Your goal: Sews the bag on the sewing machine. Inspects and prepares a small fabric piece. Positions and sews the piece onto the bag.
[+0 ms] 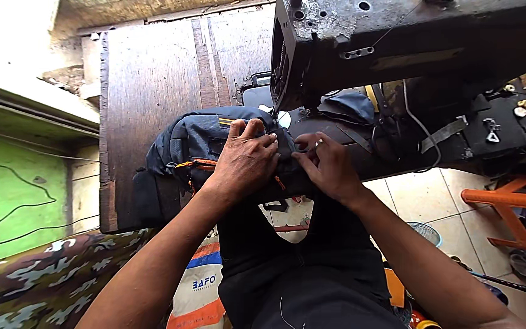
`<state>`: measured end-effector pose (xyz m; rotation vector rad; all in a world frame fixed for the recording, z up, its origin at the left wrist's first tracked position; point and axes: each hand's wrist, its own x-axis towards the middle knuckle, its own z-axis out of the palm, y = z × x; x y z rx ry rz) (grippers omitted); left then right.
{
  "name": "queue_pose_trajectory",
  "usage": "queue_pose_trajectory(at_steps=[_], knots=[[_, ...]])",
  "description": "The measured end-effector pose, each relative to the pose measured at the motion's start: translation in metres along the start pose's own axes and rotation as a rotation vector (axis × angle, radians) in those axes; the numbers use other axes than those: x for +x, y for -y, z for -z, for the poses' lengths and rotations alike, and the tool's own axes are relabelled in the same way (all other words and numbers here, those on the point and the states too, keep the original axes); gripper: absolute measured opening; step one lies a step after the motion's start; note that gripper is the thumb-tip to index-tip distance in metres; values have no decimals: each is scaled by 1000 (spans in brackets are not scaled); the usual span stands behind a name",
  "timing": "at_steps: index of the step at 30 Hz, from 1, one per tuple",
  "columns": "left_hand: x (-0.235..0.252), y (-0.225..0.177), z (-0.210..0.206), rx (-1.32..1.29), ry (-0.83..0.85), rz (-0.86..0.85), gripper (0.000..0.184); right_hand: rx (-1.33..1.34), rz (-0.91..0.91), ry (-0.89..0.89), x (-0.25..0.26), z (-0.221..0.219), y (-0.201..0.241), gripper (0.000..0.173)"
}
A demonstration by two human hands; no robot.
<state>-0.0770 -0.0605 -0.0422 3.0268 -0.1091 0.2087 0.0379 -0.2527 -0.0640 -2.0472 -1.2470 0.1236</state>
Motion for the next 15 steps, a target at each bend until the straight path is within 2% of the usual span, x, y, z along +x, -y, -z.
queue_pose_trajectory(at_steps=[4, 15], knots=[[1, 0, 1, 6, 15, 2, 36, -7, 209, -92, -23, -11, -8, 25], [6, -7, 3, 31, 43, 64, 30, -191, 313, -147, -23, -25, -17, 25]])
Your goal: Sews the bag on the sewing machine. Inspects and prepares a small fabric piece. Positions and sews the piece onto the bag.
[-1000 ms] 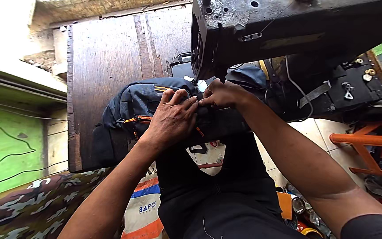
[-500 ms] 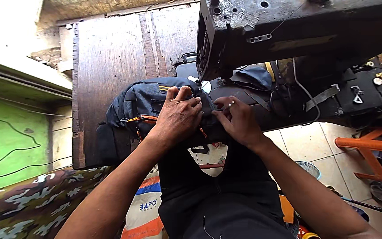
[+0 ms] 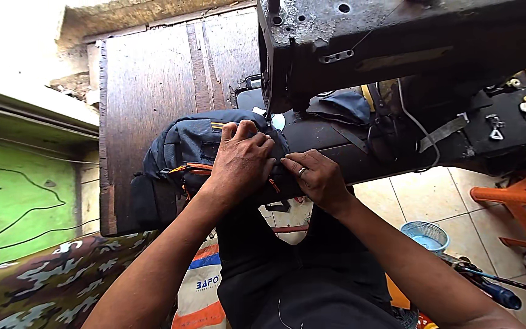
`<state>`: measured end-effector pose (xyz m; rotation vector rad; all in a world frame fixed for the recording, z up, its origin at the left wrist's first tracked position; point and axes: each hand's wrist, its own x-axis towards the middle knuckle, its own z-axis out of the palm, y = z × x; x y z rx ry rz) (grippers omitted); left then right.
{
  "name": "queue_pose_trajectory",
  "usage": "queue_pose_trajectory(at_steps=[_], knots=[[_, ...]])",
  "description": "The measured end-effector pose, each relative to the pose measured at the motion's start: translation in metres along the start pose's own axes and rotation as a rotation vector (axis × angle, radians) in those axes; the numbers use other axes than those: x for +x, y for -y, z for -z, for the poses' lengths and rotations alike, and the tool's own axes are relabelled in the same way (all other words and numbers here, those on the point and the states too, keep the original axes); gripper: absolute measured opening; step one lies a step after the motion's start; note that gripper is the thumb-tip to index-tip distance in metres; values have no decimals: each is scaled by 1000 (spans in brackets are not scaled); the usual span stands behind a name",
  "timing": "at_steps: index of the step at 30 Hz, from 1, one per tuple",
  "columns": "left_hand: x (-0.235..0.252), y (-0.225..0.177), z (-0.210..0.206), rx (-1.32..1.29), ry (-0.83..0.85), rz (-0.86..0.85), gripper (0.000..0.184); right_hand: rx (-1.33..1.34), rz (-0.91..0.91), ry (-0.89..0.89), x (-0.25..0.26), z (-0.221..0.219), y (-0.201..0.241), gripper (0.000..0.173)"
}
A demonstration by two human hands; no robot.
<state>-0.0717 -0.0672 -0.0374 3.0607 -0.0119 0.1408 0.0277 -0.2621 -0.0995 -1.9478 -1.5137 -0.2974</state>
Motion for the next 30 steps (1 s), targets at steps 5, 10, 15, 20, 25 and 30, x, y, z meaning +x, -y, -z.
queue_pose_trajectory(at_steps=[5, 10, 15, 20, 25, 30], knots=[[-1, -8, -2, 35, -15, 56, 39, -9, 13, 40, 1, 1, 0, 26], [-3, -13, -8, 50, -53, 92, 37, -12, -7, 63, 2, 1, 2, 28], [-7, -14, -14, 96, -78, 76, 41, -28, -21, 68, -1, 0, 5, 28], [-7, -15, -15, 117, -56, 75, 42, -33, -20, 80, -5, -2, 3, 29], [-6, -16, -15, 113, -31, 101, 44, -90, -9, 149, -6, 2, 5, 33], [-7, -18, -16, 88, -49, 124, 42, -8, -106, 168, 1, 8, 8, 32]])
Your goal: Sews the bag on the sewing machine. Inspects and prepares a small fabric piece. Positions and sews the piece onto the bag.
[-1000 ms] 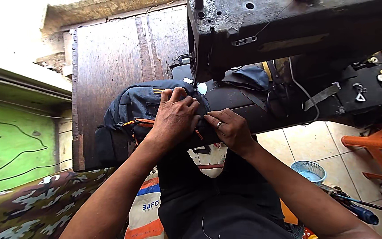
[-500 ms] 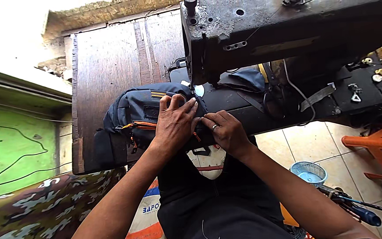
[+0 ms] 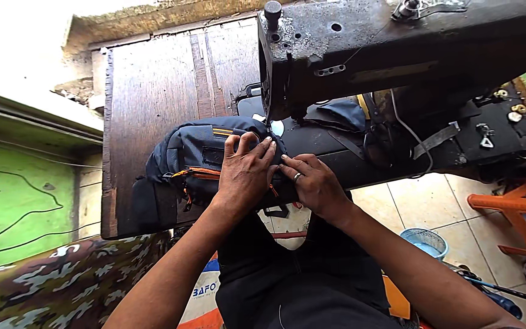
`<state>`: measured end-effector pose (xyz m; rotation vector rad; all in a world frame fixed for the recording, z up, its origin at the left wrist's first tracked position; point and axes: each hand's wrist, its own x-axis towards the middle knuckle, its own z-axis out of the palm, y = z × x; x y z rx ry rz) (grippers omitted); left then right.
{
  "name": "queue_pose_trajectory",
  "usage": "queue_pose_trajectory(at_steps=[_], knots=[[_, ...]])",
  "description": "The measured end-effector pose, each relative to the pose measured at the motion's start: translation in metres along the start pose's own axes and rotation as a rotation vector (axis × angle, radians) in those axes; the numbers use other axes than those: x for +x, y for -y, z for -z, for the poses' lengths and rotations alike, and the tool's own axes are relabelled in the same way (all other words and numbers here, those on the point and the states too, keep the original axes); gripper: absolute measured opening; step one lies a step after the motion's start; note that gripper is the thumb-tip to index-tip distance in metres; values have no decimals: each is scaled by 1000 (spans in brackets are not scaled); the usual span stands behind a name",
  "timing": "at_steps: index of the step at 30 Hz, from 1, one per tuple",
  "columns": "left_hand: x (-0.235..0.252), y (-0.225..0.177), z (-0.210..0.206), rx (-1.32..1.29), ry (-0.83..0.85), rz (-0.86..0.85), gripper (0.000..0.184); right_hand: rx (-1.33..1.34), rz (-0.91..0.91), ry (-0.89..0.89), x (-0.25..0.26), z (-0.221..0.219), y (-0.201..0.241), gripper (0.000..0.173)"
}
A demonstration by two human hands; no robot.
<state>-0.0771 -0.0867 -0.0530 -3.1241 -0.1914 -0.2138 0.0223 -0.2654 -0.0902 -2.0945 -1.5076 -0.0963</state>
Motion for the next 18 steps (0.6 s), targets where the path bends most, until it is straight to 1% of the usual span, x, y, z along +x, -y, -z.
queue_pose_trajectory(at_steps=[2, 4, 6, 9, 11, 14, 18], knots=[[-1, 2, -3, -12, -17, -1, 42, 131, -156, -36, 13, 7, 3, 27], [-2, 2, -4, -18, -18, -2, 42, 162, -278, -64, 30, 11, 3, 27], [-2, 2, -4, -20, -25, -7, 42, 140, -285, -66, 45, 9, -2, 29], [-2, 2, -6, -15, -38, -11, 42, 99, -171, -64, 51, 4, -11, 27], [-1, 2, -6, -14, -37, -6, 42, 57, -128, -67, 48, -1, -16, 25], [-2, 2, -8, -15, -40, -6, 43, 3, -205, -75, 50, -4, -16, 25], [-3, 2, -9, -29, -53, -17, 42, -11, -379, -35, 65, 0, 3, 16]])
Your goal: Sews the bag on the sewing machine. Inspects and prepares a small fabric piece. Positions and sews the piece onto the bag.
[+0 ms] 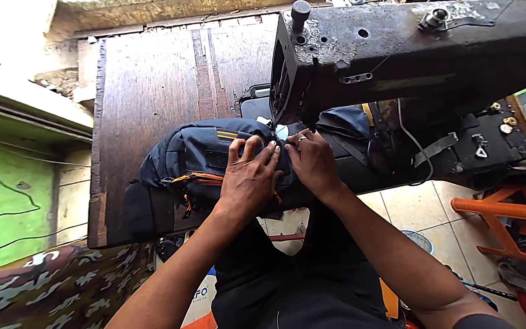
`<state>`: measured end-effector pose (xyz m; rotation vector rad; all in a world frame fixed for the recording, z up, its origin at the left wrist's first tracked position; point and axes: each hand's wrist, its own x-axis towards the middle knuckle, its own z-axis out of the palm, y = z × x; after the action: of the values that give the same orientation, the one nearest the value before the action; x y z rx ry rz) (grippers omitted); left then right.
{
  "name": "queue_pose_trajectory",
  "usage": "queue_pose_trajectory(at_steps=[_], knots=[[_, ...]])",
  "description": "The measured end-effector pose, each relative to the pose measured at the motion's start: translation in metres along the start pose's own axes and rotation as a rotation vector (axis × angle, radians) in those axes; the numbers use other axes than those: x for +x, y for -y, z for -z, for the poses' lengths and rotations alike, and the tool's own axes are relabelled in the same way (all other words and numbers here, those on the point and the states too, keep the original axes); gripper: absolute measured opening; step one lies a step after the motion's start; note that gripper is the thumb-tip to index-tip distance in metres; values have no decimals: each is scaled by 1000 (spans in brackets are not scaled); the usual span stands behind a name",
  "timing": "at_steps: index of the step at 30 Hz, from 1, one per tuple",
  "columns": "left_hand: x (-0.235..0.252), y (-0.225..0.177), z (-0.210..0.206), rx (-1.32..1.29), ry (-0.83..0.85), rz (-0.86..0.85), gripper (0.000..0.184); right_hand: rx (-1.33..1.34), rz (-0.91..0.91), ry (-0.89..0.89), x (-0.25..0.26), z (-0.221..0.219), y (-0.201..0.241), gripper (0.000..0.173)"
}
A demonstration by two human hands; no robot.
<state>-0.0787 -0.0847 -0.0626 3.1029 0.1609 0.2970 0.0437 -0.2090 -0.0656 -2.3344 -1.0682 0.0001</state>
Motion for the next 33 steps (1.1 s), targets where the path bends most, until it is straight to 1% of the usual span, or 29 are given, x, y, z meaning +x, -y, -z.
queue_pose_trajectory(at_steps=[6, 8, 10, 13, 15, 18, 22, 29, 33], knots=[[-1, 0, -1, 2, -11, 0, 41, -56, -184, 120, 9, 8, 28, 11], [-1, 0, -2, 0, -22, 3, 38, -74, -228, 202, 14, 11, 34, 13], [0, -1, -3, 4, -34, 7, 35, -92, -231, 266, 17, 13, 35, 17], [0, -3, -1, 10, -15, 20, 35, -126, -189, 253, 17, 10, 35, 17], [0, -3, 1, 8, 5, 24, 34, -100, -175, 220, 16, 7, 35, 17], [0, -3, 0, 10, 0, 20, 37, 61, -229, 191, 19, 8, 24, 22], [0, -3, -2, 22, -9, 19, 39, 238, -315, 231, 23, 12, 13, 27], [-1, -3, -2, 46, -4, 19, 42, 307, -324, 278, 30, 14, 8, 21], [-2, -3, -3, 42, -28, 20, 41, 293, -288, 237, 32, 8, 6, 18]])
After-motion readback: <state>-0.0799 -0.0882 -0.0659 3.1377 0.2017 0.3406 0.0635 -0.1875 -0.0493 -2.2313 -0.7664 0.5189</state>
